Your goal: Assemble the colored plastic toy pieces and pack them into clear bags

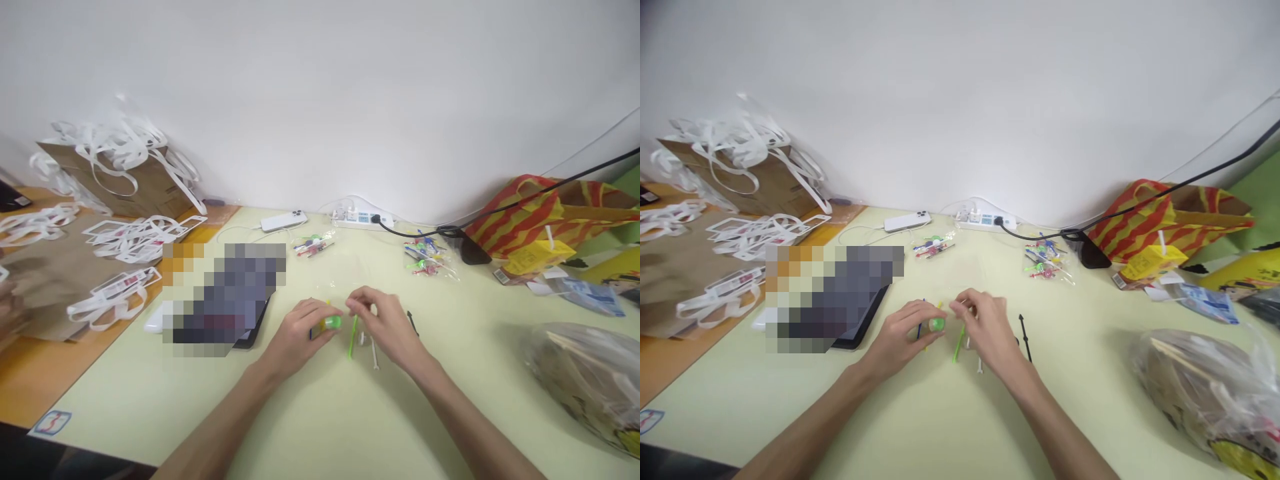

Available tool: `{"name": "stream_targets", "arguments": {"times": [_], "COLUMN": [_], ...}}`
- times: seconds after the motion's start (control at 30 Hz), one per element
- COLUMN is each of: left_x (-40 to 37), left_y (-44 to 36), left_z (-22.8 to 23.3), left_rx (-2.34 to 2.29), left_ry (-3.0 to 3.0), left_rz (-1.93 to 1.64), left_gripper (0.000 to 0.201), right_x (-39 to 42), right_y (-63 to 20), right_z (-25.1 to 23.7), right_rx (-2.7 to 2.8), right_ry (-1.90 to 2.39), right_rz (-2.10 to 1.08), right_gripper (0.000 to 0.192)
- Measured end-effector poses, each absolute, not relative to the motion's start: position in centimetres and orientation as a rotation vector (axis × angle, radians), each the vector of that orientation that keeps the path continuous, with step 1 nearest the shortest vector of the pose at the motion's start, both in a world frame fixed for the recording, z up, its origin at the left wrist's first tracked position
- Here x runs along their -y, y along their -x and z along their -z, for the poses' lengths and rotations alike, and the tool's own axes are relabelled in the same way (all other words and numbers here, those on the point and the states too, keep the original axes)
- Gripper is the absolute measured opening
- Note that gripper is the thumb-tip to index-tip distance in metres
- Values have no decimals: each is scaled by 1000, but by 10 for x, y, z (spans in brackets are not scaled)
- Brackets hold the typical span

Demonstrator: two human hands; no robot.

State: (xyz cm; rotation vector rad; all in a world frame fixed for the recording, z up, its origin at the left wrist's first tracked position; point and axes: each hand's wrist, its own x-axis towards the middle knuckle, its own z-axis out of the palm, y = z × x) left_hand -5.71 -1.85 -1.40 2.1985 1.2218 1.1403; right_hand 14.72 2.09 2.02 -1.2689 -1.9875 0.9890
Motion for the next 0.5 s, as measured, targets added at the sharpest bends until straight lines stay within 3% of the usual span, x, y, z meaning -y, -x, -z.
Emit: {"name": "stream_targets", "arguments": {"times": [0.13, 0.37, 0.5], "left_x": [20, 20, 18], "left_y": [57, 58, 61], "left_z": [12, 9, 8], "left_rx": [-1266, -1288, -1286], "left_ry": [-2157, -2116, -2155], "left_rz": [-1137, -1141, -1197], "left_gripper": [20, 22, 12], "right_x": [-24, -25, -32], "right_y": [-154, -133, -129], "right_z": [-24, -18, -10], "right_rx": [2270, 2539, 2492], "right_ry": [1439, 1571, 1612], "right_rz": [-593, -421, -477], "right_gripper": [19, 12, 16]}}
